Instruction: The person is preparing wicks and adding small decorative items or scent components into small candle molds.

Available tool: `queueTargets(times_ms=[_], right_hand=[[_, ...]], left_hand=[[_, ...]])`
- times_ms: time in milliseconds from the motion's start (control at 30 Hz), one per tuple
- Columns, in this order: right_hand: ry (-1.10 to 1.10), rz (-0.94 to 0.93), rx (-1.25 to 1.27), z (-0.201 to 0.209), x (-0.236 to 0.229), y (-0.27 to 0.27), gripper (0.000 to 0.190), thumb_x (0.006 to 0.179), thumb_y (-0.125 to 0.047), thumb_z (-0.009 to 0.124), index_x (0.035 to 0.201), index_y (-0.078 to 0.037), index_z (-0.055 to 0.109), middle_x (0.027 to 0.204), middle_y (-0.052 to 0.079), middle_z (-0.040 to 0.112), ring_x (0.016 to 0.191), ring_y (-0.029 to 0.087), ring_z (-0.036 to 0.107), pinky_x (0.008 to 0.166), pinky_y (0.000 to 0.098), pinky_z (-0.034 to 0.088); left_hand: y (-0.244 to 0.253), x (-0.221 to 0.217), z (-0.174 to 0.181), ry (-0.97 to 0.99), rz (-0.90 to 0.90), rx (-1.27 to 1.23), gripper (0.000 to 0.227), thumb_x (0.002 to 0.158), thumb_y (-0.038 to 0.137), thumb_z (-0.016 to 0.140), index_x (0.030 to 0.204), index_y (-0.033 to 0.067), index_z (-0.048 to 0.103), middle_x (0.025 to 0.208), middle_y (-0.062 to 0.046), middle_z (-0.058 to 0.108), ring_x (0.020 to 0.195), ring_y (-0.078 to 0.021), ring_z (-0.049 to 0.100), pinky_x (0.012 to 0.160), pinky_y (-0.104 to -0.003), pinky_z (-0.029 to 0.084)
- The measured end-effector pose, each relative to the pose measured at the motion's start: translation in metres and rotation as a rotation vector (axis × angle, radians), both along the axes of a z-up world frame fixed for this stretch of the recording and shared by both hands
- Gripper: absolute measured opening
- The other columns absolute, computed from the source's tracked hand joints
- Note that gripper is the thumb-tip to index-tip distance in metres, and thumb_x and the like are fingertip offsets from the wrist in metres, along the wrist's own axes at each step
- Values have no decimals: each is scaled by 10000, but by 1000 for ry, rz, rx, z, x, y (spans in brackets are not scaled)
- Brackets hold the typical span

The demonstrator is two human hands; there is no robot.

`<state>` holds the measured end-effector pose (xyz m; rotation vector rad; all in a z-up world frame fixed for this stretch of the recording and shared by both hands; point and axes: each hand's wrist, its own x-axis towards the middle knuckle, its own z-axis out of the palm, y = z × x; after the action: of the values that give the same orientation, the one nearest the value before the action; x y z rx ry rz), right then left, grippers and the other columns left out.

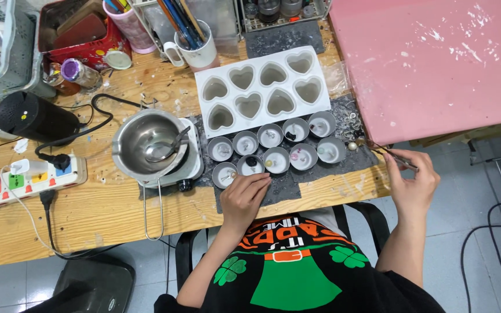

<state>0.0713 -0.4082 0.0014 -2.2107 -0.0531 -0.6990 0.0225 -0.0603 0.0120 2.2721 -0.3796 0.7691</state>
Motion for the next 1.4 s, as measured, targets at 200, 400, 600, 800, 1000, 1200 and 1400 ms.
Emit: queueTargets(times_ms=[200,400,600,800,1000,1200,1400], right_hand=[[47,62,53,-6,2,-3,158,973,-12,820,1104,-4,732,1056,120,722,891,156,682,785,267,545],[-22,35,60,-3,9,-2,141,987,2,810,1105,6,732,1083,120,731,949,186,686,780,287,553],[-71,75,-171,5,21,11,175,929,24,834,1071,10,732,1047,138,735,977,277,688,827,358,547],[-129,45,-170,2,22,10,101,976,42,812,1029,27,728,1018,143,734,956,271,697,822,334,555],[-114,33,49,-18,23,-4,98,1046,51,795,1051,42,698,1056,150,726,968,190,727,875,278,599],[-53,-5,449,-19,15,-4,136,1092,34,802,1136,41,673,1062,119,724,953,130,705,869,264,600],[-58,266,543,-15,12,19,223,1118,51,780,1117,13,561,1088,136,704,988,126,698,913,252,588]], left_hand=[[-12,6,-10,8,-82,40,143,865,76,801,1006,54,781,1050,-10,779,806,-148,708,673,-276,560],[-15,8,-13,21,-144,52,151,873,70,786,1023,64,785,1083,10,772,751,-140,685,656,-276,560],[-14,9,-21,17,-158,80,147,868,84,803,1013,72,783,1081,15,774,747,-117,688,634,-253,558],[-12,7,-11,28,-178,67,142,874,76,785,1015,68,782,1079,19,777,779,-129,698,648,-272,562],[-9,6,-11,59,-204,18,154,870,74,778,1023,75,773,1092,17,766,804,-150,703,665,-283,564],[-2,0,-15,74,-181,-26,169,857,78,780,1021,110,755,839,-14,664,726,-175,665,600,-315,529],[10,-10,-7,200,-85,-102,192,874,66,753,1062,103,750,663,-12,567,584,-162,593,532,-321,475]])
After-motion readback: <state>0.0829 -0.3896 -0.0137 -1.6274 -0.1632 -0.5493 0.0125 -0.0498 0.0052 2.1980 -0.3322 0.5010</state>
